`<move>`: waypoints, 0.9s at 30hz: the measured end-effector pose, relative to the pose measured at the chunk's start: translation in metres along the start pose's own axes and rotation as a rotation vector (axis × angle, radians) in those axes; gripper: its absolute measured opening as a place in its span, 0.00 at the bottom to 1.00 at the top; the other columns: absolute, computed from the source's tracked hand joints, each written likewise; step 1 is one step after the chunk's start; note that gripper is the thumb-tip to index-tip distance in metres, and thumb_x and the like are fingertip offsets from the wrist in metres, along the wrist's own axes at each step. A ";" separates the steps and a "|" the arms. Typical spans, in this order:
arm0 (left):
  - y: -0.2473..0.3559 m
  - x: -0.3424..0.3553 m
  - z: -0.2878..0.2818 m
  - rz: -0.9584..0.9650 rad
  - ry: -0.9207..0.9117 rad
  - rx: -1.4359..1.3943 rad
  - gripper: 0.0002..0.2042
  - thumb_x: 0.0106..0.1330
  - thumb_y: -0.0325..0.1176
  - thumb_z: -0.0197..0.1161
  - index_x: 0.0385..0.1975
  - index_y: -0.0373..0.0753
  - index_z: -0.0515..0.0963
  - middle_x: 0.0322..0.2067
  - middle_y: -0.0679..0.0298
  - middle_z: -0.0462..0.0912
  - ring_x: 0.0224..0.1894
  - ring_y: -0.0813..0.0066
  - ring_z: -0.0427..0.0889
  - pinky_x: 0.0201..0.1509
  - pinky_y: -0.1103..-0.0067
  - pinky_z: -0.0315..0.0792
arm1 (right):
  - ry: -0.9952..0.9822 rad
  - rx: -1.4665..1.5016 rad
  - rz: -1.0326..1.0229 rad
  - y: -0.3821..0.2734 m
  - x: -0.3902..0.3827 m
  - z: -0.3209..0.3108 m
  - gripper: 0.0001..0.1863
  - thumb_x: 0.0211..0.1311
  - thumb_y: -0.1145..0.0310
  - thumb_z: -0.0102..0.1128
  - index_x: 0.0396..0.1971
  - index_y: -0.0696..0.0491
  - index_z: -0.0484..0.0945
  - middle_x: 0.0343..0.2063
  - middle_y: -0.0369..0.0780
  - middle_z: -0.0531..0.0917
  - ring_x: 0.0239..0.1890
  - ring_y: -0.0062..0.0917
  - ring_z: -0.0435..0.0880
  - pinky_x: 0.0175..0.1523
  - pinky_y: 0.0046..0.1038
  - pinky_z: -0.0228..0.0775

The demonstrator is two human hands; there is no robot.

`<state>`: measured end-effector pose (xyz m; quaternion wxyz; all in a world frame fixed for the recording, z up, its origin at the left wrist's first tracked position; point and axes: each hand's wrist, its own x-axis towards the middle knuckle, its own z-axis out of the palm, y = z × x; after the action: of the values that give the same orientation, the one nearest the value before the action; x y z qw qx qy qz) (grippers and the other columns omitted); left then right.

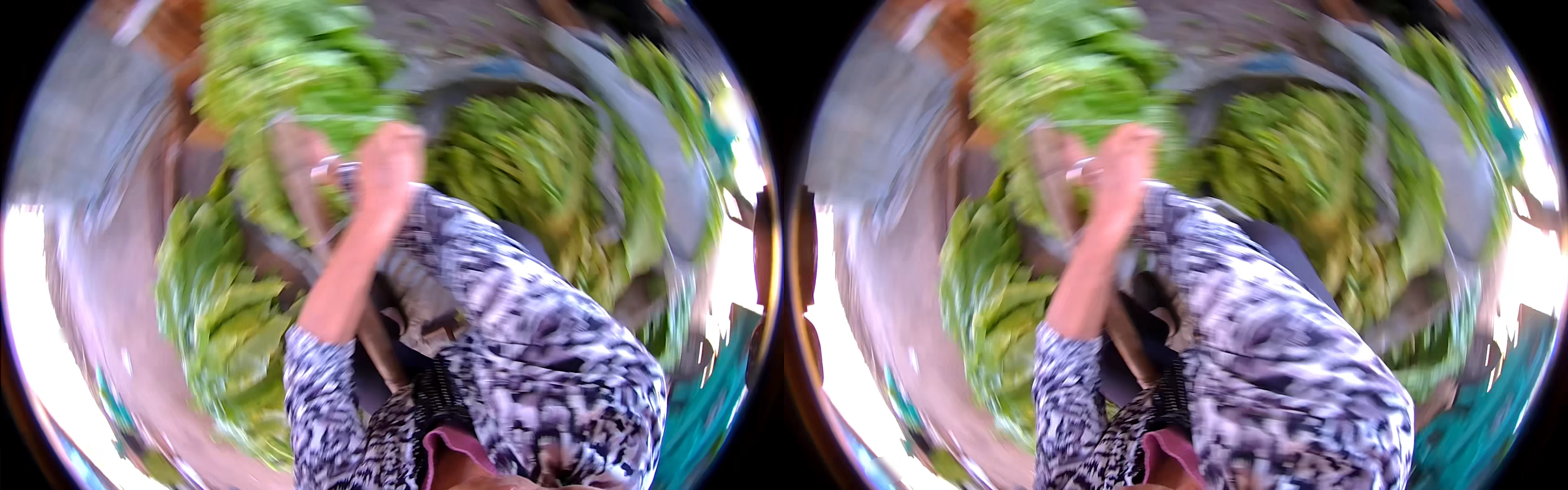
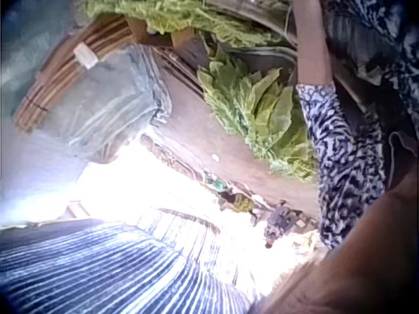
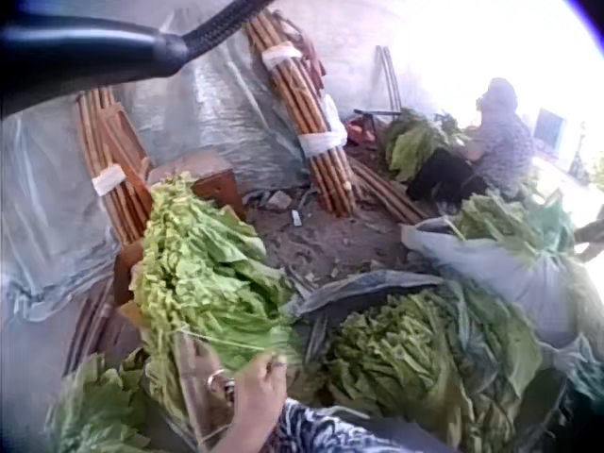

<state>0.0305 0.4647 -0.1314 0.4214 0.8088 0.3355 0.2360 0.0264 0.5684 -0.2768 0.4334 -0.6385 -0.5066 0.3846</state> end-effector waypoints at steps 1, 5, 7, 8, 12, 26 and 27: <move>0.003 -0.003 0.007 -0.097 -0.004 -0.054 0.10 0.61 0.33 0.53 0.28 0.32 0.74 0.20 0.54 0.74 0.25 0.59 0.74 0.34 0.68 0.67 | -0.016 -0.047 -0.003 0.002 -0.002 -0.002 0.18 0.56 0.60 0.53 0.45 0.52 0.75 0.39 0.46 0.79 0.41 0.35 0.80 0.46 0.33 0.72; 0.000 -0.039 -0.004 -0.374 0.143 -0.616 0.11 0.67 0.33 0.49 0.33 0.34 0.76 0.13 0.71 0.63 0.13 0.88 0.58 0.16 0.87 0.51 | -0.107 -0.253 -0.206 -0.002 -0.028 -0.036 0.19 0.56 0.59 0.53 0.46 0.51 0.74 0.42 0.45 0.78 0.42 0.35 0.79 0.48 0.34 0.71; 0.003 -0.072 -0.005 -0.502 0.152 -0.673 0.11 0.68 0.34 0.48 0.37 0.33 0.74 0.12 0.72 0.61 0.12 0.88 0.55 0.14 0.88 0.49 | 0.009 -0.346 -0.464 -0.010 -0.060 -0.081 0.20 0.56 0.58 0.53 0.47 0.50 0.74 0.43 0.45 0.78 0.43 0.36 0.79 0.49 0.34 0.71; 0.004 -0.091 -0.005 -0.670 0.163 -0.702 0.12 0.68 0.34 0.47 0.38 0.33 0.74 0.12 0.73 0.60 0.11 0.89 0.54 0.13 0.88 0.48 | 0.050 -0.398 -0.330 -0.010 -0.093 -0.106 0.17 0.55 0.59 0.55 0.44 0.48 0.76 0.44 0.43 0.78 0.42 0.37 0.79 0.47 0.34 0.72; -0.006 -0.132 -0.015 -0.521 0.326 -0.865 0.11 0.70 0.34 0.45 0.43 0.33 0.70 0.11 0.73 0.57 0.09 0.87 0.53 0.09 0.87 0.48 | 0.415 -0.624 0.256 -0.003 -0.200 -0.267 0.18 0.59 0.55 0.53 0.42 0.50 0.77 0.34 0.40 0.82 0.33 0.29 0.81 0.39 0.32 0.75; -0.034 -0.141 -0.010 -0.537 0.210 -0.854 0.11 0.69 0.34 0.45 0.41 0.34 0.70 0.11 0.72 0.58 0.09 0.86 0.53 0.09 0.87 0.47 | 0.568 -0.655 0.423 0.067 -0.358 -0.391 0.19 0.47 0.69 0.60 0.44 0.51 0.77 0.34 0.45 0.81 0.38 0.33 0.81 0.44 0.31 0.73; -0.035 -0.140 -0.010 -0.597 0.229 -0.835 0.11 0.69 0.34 0.45 0.41 0.34 0.70 0.11 0.72 0.58 0.09 0.86 0.53 0.09 0.87 0.47 | 0.466 -1.062 0.244 0.046 -0.373 -0.414 0.21 0.45 0.72 0.61 0.45 0.51 0.77 0.36 0.45 0.81 0.40 0.33 0.80 0.45 0.31 0.72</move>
<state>-0.0813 0.3809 -0.1688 0.7173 0.4104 0.4726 0.3063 0.3551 0.1302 -0.1645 0.1071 -0.8891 -0.4443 -0.0248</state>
